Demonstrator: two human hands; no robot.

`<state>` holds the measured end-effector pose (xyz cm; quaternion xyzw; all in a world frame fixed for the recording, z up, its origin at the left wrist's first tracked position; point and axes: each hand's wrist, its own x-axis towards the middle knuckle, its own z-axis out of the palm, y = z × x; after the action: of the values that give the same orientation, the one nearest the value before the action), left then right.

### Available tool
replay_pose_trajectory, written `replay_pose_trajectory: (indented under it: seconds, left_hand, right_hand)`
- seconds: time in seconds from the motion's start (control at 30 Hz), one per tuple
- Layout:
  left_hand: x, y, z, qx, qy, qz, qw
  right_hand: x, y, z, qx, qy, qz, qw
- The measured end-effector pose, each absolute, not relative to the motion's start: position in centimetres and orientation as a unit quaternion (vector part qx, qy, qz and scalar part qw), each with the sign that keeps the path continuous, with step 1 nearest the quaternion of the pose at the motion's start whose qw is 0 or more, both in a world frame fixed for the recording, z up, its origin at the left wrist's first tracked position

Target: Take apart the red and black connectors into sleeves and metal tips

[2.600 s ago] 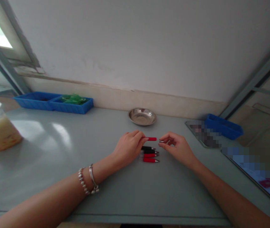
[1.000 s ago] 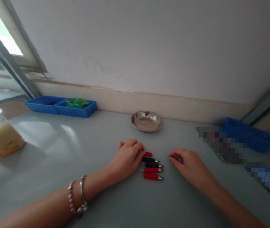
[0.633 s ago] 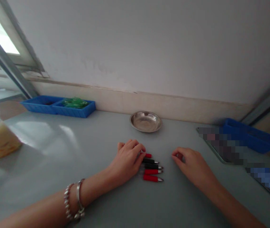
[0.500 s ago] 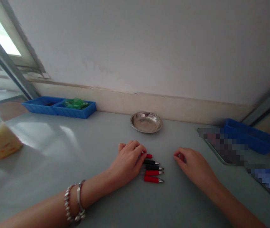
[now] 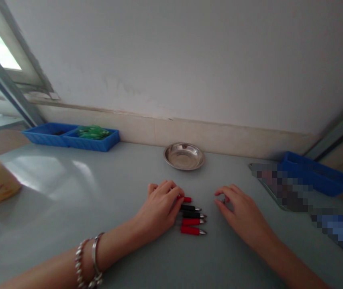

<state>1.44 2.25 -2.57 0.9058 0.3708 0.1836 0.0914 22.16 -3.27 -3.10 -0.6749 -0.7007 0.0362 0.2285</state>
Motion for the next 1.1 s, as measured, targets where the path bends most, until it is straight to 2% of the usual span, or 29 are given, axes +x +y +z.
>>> replay_pose_trajectory:
  seconds: [0.13,0.43,1.1]
  left_hand:
    - [1.5,2.2,-2.5,0.905,0.372,0.184,0.09]
    - [1.5,2.1,-2.5,0.906,0.365,0.19,0.093]
    - [1.6,1.6,-2.2,0.917,0.334,0.2,0.085]
  right_hand:
    - [21.1,-3.7,-2.5,-0.613,-0.747,0.084,0.244]
    - [19.5,-4.9,-1.9,-0.555,-0.788,0.181,0.196]
    - [19.0,-5.3,-1.9,-0.528,-0.82,0.14,0.169]
